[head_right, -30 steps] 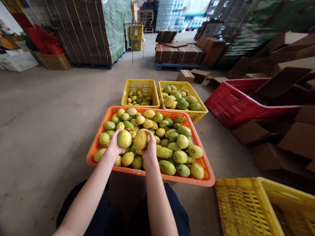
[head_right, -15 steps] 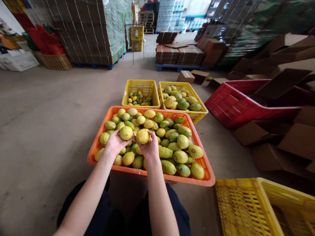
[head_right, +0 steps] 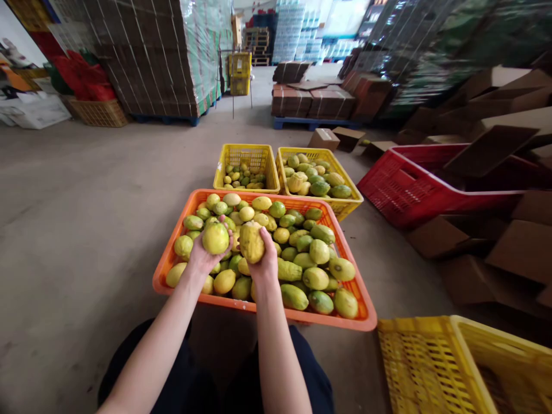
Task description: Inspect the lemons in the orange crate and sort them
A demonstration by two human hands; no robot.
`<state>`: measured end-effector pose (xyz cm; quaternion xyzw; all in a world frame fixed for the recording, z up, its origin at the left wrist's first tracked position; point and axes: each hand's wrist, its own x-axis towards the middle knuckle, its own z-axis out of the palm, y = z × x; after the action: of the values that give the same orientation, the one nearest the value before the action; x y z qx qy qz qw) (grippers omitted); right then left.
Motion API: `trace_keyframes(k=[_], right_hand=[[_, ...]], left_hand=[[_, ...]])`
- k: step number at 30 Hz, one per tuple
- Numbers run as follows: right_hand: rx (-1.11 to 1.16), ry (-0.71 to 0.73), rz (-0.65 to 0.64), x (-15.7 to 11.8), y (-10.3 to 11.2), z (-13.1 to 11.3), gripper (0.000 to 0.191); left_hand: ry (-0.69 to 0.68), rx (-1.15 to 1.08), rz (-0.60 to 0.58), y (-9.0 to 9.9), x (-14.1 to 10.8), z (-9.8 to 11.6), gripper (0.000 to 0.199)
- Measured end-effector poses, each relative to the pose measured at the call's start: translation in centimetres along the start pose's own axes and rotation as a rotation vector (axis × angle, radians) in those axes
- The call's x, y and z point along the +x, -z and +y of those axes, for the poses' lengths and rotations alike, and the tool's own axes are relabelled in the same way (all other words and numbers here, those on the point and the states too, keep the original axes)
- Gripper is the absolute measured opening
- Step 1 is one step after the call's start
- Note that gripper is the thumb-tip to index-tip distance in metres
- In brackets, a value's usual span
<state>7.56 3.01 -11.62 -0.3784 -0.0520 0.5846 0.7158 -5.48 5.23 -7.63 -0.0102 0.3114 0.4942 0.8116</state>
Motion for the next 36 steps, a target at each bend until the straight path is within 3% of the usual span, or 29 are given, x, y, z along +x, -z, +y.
trace_keyframes(k=[12,19,26,32,36], right_hand=[[-0.014,0.002,-0.207,-1.5,-0.4,0.2,0.041],[0.047,-0.006,-0.073,-0.6,-0.4,0.4,0.041],[0.065,-0.037,-0.004,-0.3,-0.1,0.5,0.023],[0.018,0.017,-0.006,1.3,0.9,0.6,0.028],[-0.028,0.055,0.038,1.9,1.2,1.3,0.024]], left_hand=[[-0.007,0.102,-0.008,-0.3,-0.6,0.2,0.041],[-0.061,-0.002,0.054,-0.6,-0.6,-0.2,0.029],[-0.048,-0.032,0.144,-0.5,0.2,-0.6,0.007],[-0.024,-0.024,0.209,0.2,0.9,-0.6,0.022],[-0.024,-0.041,0.151,0.3,1.1,-0.5,0.032]])
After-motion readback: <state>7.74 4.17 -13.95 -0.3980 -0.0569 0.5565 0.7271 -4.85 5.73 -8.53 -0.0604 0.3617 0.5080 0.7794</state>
